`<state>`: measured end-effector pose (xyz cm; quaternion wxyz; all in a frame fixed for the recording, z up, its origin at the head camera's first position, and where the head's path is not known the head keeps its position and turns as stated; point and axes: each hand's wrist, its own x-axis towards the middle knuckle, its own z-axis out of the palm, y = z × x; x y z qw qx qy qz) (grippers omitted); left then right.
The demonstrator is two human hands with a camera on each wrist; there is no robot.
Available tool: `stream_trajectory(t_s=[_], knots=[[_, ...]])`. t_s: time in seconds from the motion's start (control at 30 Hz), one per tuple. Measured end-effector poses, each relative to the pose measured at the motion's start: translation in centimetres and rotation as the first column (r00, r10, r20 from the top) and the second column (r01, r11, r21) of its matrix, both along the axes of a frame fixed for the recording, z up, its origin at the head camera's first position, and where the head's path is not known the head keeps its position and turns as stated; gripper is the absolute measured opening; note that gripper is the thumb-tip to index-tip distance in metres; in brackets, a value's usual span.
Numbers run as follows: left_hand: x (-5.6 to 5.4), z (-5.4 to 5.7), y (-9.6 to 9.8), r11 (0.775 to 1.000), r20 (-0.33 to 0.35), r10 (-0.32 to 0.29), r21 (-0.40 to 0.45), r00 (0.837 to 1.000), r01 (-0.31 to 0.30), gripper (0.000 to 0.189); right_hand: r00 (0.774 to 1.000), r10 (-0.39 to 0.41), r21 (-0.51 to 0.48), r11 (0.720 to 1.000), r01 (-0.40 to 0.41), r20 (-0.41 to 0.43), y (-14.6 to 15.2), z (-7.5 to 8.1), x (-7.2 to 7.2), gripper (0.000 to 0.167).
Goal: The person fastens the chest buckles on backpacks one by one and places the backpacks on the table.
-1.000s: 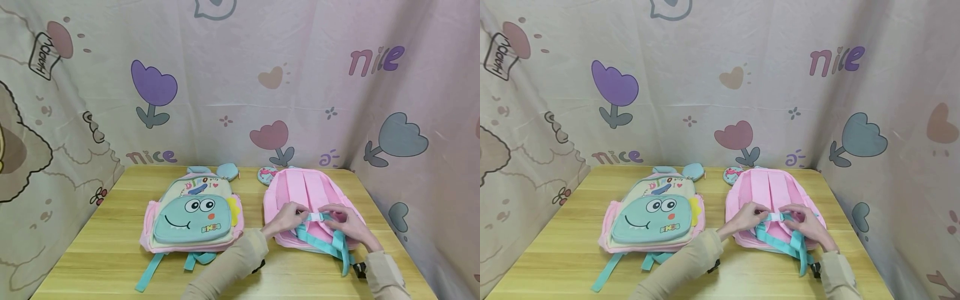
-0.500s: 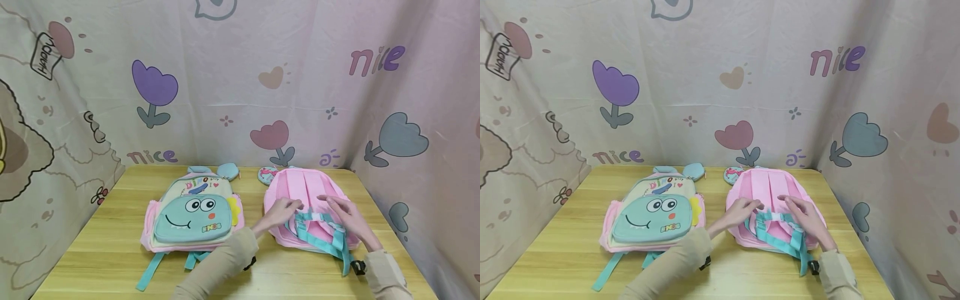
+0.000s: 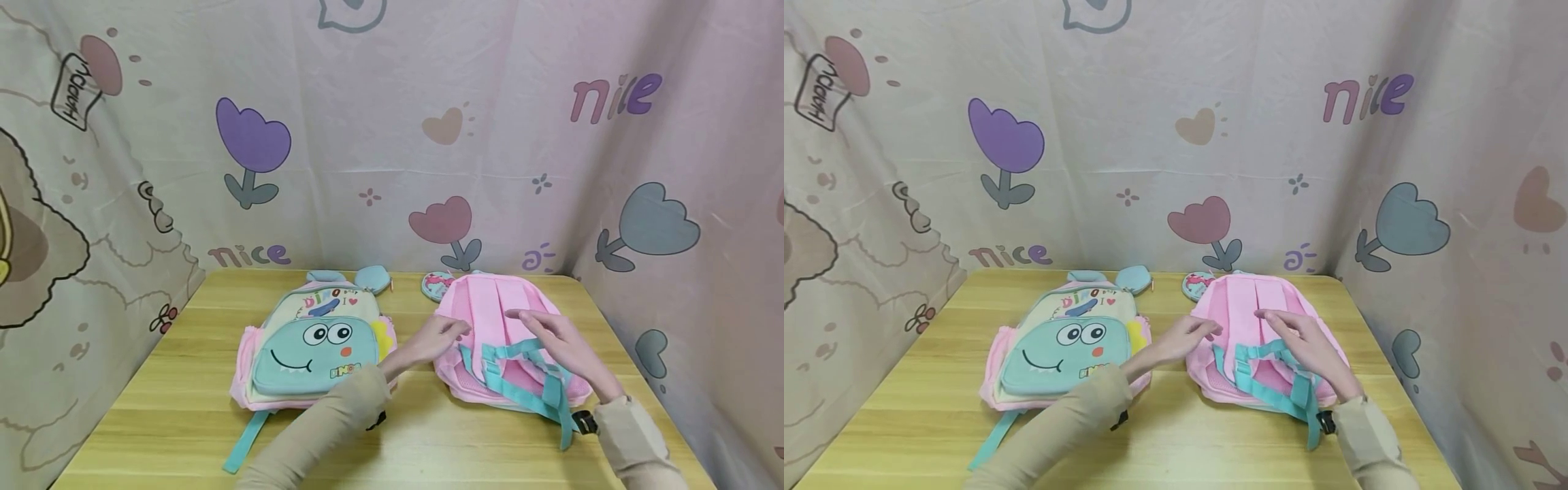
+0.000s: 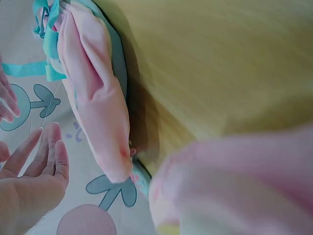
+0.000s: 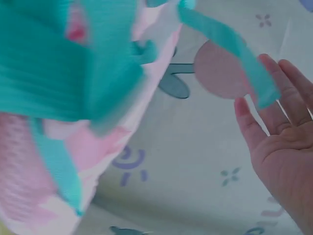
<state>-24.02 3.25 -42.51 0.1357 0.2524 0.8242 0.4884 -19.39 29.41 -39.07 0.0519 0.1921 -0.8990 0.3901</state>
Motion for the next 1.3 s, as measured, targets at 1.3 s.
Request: stream_trajectory(t_s=[1.3], knots=[[2.2, -0.4, -29.2, 0.901, -0.342, 0.312, -0.189, 0.887, -0.390, 0.027, 0.848, 0.319, -0.295, 0.934, -0.203, 0.424, -16.6, -5.2, -3.0, 0.047]])
